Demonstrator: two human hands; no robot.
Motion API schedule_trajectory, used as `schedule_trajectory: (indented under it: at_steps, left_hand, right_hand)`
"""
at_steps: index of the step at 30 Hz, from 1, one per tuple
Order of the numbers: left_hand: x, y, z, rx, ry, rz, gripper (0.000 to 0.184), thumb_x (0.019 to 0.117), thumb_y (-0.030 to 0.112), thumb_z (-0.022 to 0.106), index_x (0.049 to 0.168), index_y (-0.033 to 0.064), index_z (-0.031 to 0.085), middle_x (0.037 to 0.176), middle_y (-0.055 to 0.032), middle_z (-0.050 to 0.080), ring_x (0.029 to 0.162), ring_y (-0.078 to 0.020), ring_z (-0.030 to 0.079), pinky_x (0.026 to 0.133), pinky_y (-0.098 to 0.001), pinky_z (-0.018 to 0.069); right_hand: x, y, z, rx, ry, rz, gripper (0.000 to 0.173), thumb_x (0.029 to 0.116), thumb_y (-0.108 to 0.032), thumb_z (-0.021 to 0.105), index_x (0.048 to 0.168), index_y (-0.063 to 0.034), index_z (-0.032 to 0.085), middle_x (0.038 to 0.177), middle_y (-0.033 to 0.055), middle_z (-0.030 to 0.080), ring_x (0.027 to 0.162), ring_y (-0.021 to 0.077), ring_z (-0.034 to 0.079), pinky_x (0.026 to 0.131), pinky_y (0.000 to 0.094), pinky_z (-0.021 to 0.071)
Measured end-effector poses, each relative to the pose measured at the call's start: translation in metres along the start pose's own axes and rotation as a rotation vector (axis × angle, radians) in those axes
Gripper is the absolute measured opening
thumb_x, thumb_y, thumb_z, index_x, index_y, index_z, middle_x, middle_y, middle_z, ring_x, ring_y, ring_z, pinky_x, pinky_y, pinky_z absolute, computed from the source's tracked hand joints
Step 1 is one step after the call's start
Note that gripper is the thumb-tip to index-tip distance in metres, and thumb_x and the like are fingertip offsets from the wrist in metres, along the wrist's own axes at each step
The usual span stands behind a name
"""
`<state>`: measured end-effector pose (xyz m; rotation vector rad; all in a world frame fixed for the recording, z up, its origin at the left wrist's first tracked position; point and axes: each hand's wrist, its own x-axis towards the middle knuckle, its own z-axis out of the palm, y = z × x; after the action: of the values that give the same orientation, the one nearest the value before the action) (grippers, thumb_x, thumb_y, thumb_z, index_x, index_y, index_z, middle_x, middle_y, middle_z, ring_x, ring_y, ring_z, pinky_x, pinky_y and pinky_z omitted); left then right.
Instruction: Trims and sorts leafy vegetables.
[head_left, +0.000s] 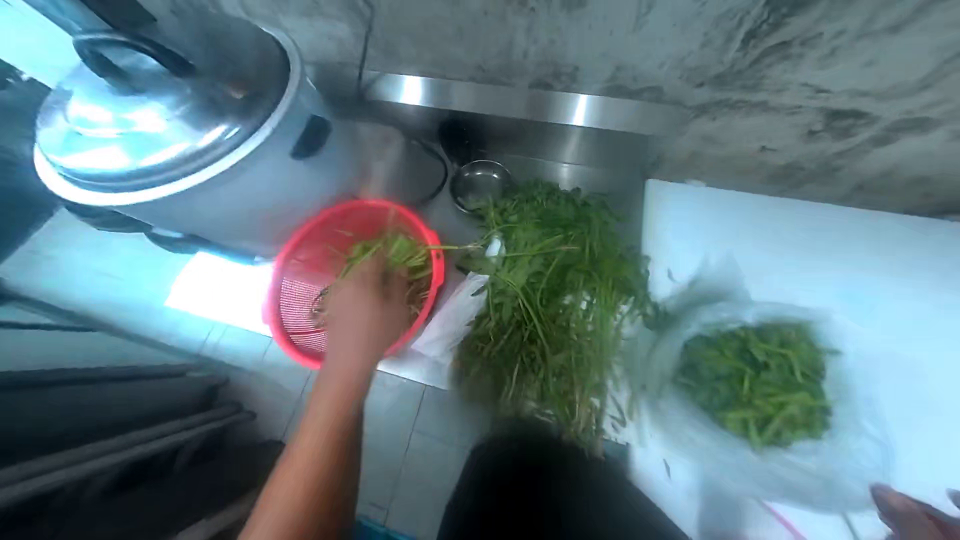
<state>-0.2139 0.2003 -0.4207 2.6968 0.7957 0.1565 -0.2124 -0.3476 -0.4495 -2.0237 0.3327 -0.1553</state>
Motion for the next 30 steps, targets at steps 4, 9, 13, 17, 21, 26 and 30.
schedule_trajectory:
  at_steps: [4, 9, 13, 17, 21, 26, 30]
  left_hand:
    - [-0.006, -0.005, 0.012, 0.109, 0.065, 0.051, 0.051, 0.0994, 0.037, 0.062, 0.139, 0.0040, 0.060, 0.147, -0.0253, 0.051, 0.139, -0.0502, 0.043, 0.107, -0.0738, 0.0355]
    - [-0.061, 0.115, 0.083, -0.456, -0.340, 0.374, 0.033, 0.1027, 0.029, 0.060, 0.129, 0.0105, 0.067, 0.143, -0.0099, 0.057, 0.133, -0.0248, 0.055, 0.110, -0.0494, 0.0477]
    - [-0.092, 0.206, 0.147, -0.763, -0.713, 0.485, 0.023, 0.1025, 0.027, 0.060, 0.120, 0.0181, 0.073, 0.162, -0.0044, 0.037, 0.145, -0.0212, 0.041, 0.114, -0.0435, 0.0440]
    - [-0.090, 0.266, 0.178, -0.678, -0.773, 0.360, 0.036, 0.1066, 0.015, 0.051, 0.141, 0.0133, 0.062, 0.144, -0.0138, 0.057, 0.125, -0.0284, 0.061, 0.105, -0.0489, 0.0505]
    - [-0.066, 0.313, 0.143, -0.697, -0.612, 0.438, 0.038, 0.1003, 0.000, 0.050, 0.135, 0.0061, 0.065, 0.133, -0.0160, 0.065, 0.117, -0.0279, 0.066, 0.102, -0.0491, 0.0526]
    - [-0.059, 0.357, 0.085, -0.763, -0.325, 0.524, 0.036, 0.1006, 0.000, 0.047, 0.129, 0.0054, 0.069, 0.141, -0.0101, 0.063, 0.127, -0.0164, 0.062, 0.106, -0.0374, 0.0510]
    - [-0.066, 0.351, 0.119, -0.606, -0.372, 0.486, 0.038, 0.1037, 0.006, 0.048, 0.140, 0.0052, 0.061, 0.145, -0.0139, 0.058, 0.130, -0.0240, 0.059, 0.109, -0.0447, 0.0486]
  right_hand:
    - [0.003, 0.000, 0.020, -0.050, 0.114, 0.075, 0.055, 0.0873, -0.006, 0.076, 0.132, 0.0067, 0.046, 0.093, -0.0005, 0.065, 0.075, 0.0000, 0.065, 0.067, 0.0223, 0.0586]
    - [0.005, -0.009, 0.047, -0.084, 0.239, 0.286, 0.032, 0.0862, -0.003, 0.074, 0.115, 0.0019, 0.062, 0.075, 0.0077, 0.065, 0.051, 0.0120, 0.058, 0.045, 0.0314, 0.0509]
    - [0.006, -0.009, 0.047, 0.056, 0.248, 0.313, 0.020, 0.0882, 0.000, 0.071, 0.107, 0.0022, 0.064, 0.071, 0.0081, 0.063, 0.047, 0.0136, 0.056, 0.040, 0.0306, 0.0480]
    - [0.023, -0.010, 0.030, 0.196, 0.262, 0.341, 0.011, 0.0929, -0.001, 0.066, 0.104, 0.0002, 0.064, 0.069, 0.0071, 0.062, 0.050, 0.0130, 0.055, 0.043, 0.0296, 0.0472]
    - [0.057, -0.033, -0.010, 0.158, 0.199, 0.253, 0.016, 0.0972, -0.004, 0.063, 0.113, -0.0051, 0.063, 0.070, 0.0014, 0.059, 0.048, 0.0084, 0.050, 0.042, 0.0262, 0.0455]
    - [0.070, -0.067, -0.049, 0.308, 0.176, 0.005, 0.028, 0.0930, -0.004, 0.064, 0.119, -0.0140, 0.063, 0.070, -0.0028, 0.058, 0.043, 0.0064, 0.049, 0.035, 0.0242, 0.0452]
    - [0.070, -0.021, -0.039, 0.201, -0.004, -0.022, 0.033, 0.0928, -0.005, 0.068, 0.125, -0.0093, 0.061, 0.075, 0.0073, 0.063, 0.048, 0.0173, 0.057, 0.039, 0.0352, 0.0516]
